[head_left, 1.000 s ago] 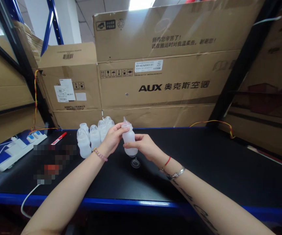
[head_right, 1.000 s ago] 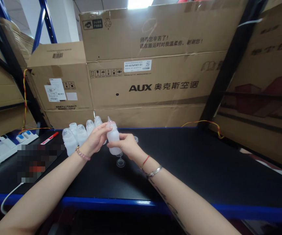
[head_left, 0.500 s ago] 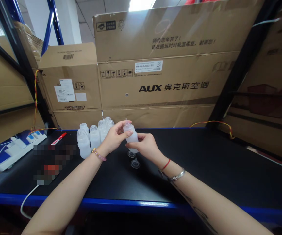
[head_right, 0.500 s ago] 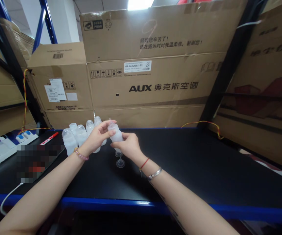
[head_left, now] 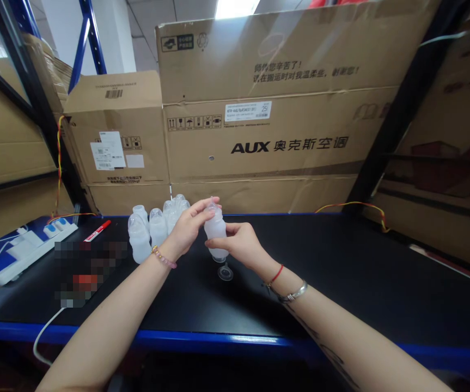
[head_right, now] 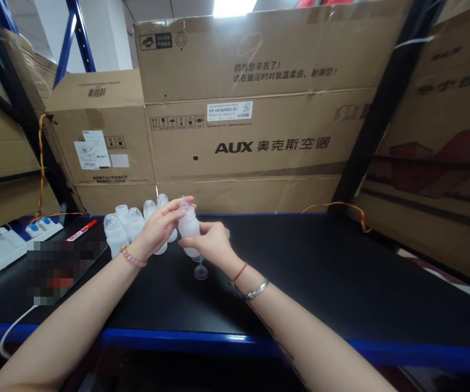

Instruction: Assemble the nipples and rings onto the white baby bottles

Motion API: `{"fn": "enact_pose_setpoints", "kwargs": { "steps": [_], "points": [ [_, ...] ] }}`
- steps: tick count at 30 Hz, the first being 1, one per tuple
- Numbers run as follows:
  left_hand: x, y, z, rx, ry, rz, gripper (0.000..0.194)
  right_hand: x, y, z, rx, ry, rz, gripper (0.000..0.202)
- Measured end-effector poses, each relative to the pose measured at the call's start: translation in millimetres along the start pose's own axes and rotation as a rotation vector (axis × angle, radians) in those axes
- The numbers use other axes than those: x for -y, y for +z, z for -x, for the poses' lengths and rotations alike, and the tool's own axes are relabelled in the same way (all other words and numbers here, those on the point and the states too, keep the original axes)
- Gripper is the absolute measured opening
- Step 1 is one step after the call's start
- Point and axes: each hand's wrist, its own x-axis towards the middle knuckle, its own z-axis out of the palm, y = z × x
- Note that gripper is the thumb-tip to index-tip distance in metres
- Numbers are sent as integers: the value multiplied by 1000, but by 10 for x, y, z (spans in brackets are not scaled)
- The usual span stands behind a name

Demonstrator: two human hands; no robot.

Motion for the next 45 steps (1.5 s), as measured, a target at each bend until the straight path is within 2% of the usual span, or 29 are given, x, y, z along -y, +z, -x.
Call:
{"fn": "enact_pose_setpoints", "kwargs": {
  "steps": [3, 8, 12, 15, 19, 23, 26, 30, 35, 39, 45],
  "points": [
    [-26, -11, 11, 51, -32, 79, 32, 38, 4, 19, 56, -4, -52, 28],
    [-76, 14, 46, -52, 51, -229, 41, 45, -16, 20, 108, 10, -92, 28],
    [-87, 55, 54, -78, 75, -251, 45, 47, -24, 17, 142, 29, -119, 28],
    [-33, 78, 50, -160, 107, -254, 45, 53, -11, 11, 141, 36, -111, 27],
    [101, 64, 34, -273, 126, -352, 47, 73, 17, 25, 101, 44, -26, 29],
    [210, 45, 18, -389, 121, -456, 51, 118, 43, 87, -46, -41, 258, 21],
    [226, 87, 22, -321, 80, -311, 52, 142, 57, 127, -90, -80, 360, 19],
    [139, 147, 38, -206, 28, -85, 47, 157, 56, 143, -144, -106, 394, 22],
    [-23, 44, 26, -1, -108, 165, 39, 176, 18, 141, -149, -110, 374, 23],
    [-64, -44, 12, 63, -117, 110, 33, 176, -4, 134, -122, -68, 313, 23],
    [-3, -29, 10, 32, 35, -1, 43, 162, 9, 122, -120, -71, 250, 27]
  ]
}}
